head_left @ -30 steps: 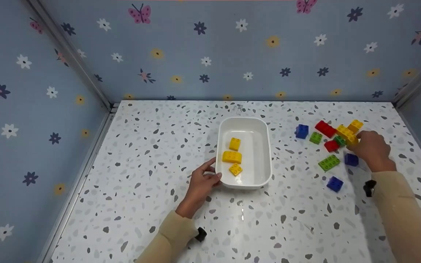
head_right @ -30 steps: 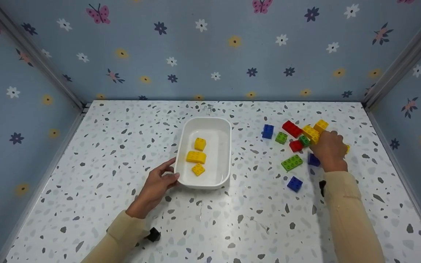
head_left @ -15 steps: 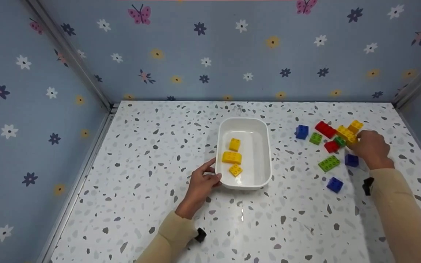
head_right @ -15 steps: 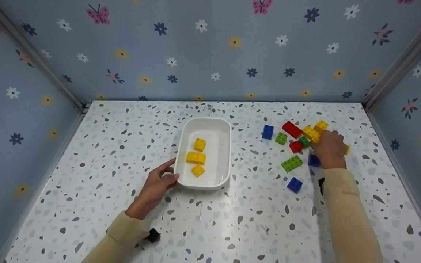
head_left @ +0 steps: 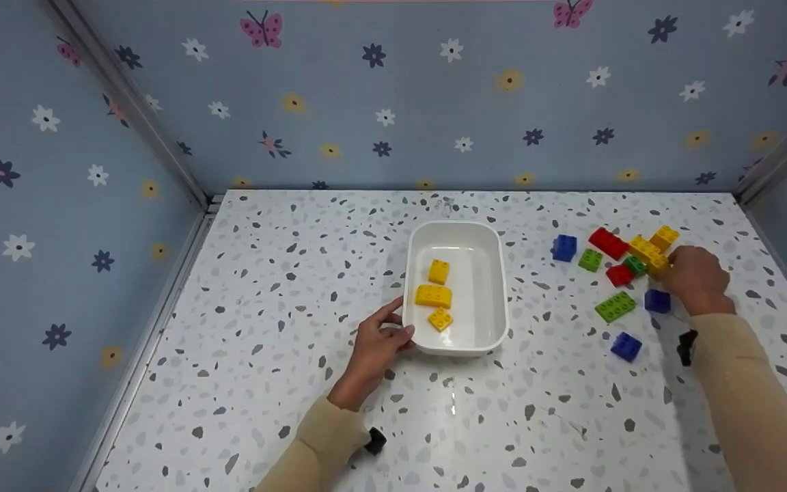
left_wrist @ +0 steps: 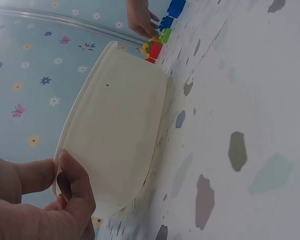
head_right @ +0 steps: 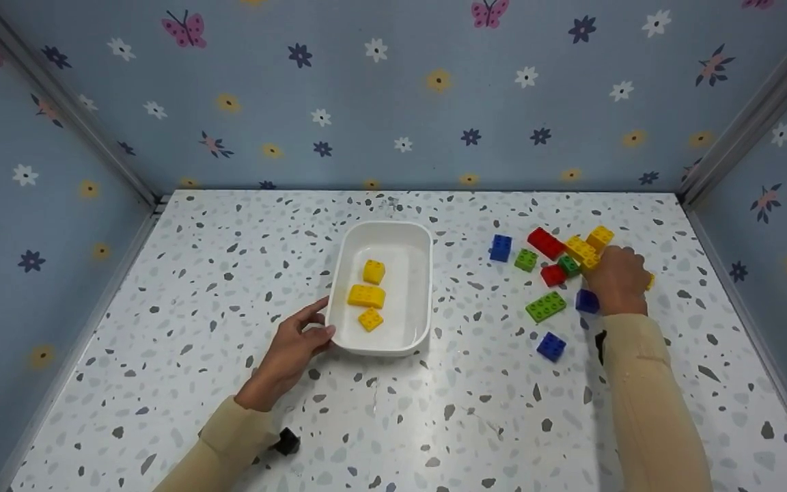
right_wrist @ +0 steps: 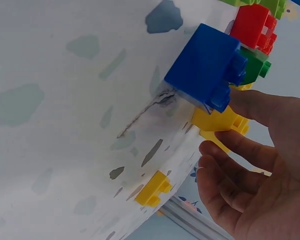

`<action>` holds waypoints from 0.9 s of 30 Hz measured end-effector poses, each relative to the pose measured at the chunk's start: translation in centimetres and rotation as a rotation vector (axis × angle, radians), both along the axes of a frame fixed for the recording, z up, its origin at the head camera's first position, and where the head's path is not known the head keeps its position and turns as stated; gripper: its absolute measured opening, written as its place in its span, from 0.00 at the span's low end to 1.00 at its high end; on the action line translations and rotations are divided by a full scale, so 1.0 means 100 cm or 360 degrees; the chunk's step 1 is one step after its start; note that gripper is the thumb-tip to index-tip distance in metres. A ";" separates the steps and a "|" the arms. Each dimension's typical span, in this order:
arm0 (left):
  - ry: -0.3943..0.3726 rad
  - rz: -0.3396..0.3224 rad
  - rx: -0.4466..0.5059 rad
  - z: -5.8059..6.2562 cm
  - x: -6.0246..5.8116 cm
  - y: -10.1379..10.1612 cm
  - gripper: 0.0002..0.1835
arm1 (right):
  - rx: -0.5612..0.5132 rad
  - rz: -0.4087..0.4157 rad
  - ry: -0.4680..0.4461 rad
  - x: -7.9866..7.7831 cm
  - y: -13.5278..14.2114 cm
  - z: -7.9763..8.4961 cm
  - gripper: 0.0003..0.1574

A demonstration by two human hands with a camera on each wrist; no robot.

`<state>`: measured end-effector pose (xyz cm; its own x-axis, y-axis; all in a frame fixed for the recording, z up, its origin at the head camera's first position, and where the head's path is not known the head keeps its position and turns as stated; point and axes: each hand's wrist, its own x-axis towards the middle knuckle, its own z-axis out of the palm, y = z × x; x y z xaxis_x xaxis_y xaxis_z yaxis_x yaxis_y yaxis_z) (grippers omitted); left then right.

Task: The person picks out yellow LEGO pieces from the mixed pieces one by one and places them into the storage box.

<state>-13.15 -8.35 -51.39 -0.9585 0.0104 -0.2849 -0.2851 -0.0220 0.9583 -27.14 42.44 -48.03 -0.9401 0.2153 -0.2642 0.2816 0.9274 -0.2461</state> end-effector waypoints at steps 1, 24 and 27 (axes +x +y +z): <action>-0.0002 -0.0003 0.0003 0.000 0.000 0.000 0.33 | -0.0015 -0.0010 -0.0006 0.001 0.000 0.001 0.36; -0.0031 0.0005 -0.0025 -0.001 -0.001 0.000 0.33 | -0.0031 0.0083 0.0283 0.002 -0.046 0.041 0.33; -0.0032 0.0014 -0.0004 -0.001 -0.002 0.000 0.33 | -0.0031 0.0154 0.0356 0.003 -0.060 0.046 0.32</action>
<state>-13.33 -8.35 -51.52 -0.9527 0.0013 -0.3038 -0.3038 -0.0219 0.9525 -26.88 36.42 -43.38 -0.9917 0.1181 -0.0505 0.1280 0.9419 -0.3106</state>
